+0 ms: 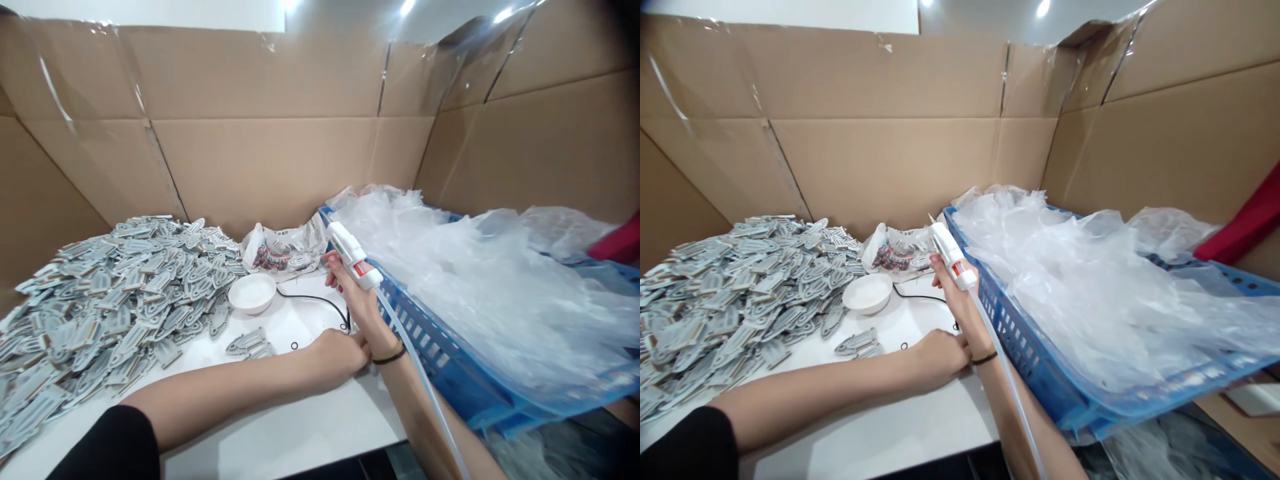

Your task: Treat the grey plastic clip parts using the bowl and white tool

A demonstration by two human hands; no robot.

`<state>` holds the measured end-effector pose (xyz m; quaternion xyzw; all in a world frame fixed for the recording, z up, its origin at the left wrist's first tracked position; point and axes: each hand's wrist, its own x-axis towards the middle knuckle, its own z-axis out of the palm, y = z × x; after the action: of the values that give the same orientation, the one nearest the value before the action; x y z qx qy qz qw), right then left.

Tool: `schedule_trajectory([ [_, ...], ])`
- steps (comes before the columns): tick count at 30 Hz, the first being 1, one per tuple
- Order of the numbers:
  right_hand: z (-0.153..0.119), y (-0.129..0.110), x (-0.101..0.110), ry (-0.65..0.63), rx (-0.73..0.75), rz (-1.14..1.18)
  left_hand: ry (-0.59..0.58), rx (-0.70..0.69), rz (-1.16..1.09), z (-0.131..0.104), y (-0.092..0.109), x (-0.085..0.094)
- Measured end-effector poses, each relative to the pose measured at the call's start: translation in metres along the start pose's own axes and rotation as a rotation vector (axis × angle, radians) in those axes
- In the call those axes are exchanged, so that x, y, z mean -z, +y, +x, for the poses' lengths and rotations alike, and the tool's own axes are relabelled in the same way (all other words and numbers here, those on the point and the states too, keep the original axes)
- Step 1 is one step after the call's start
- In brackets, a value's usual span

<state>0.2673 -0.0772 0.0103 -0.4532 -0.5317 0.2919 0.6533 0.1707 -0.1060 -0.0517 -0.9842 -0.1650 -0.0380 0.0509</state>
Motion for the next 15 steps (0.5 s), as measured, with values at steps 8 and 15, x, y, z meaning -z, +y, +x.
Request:
schedule_trajectory([
  [8,0.001,0.014,0.000,0.053,0.012,-0.089,0.256,-0.091,0.156,-0.083,-0.008,0.024],
  [15,-0.008,0.024,-0.004,-0.051,-0.178,-0.242,0.062,0.269,0.090,-0.046,-0.077,0.028],
])
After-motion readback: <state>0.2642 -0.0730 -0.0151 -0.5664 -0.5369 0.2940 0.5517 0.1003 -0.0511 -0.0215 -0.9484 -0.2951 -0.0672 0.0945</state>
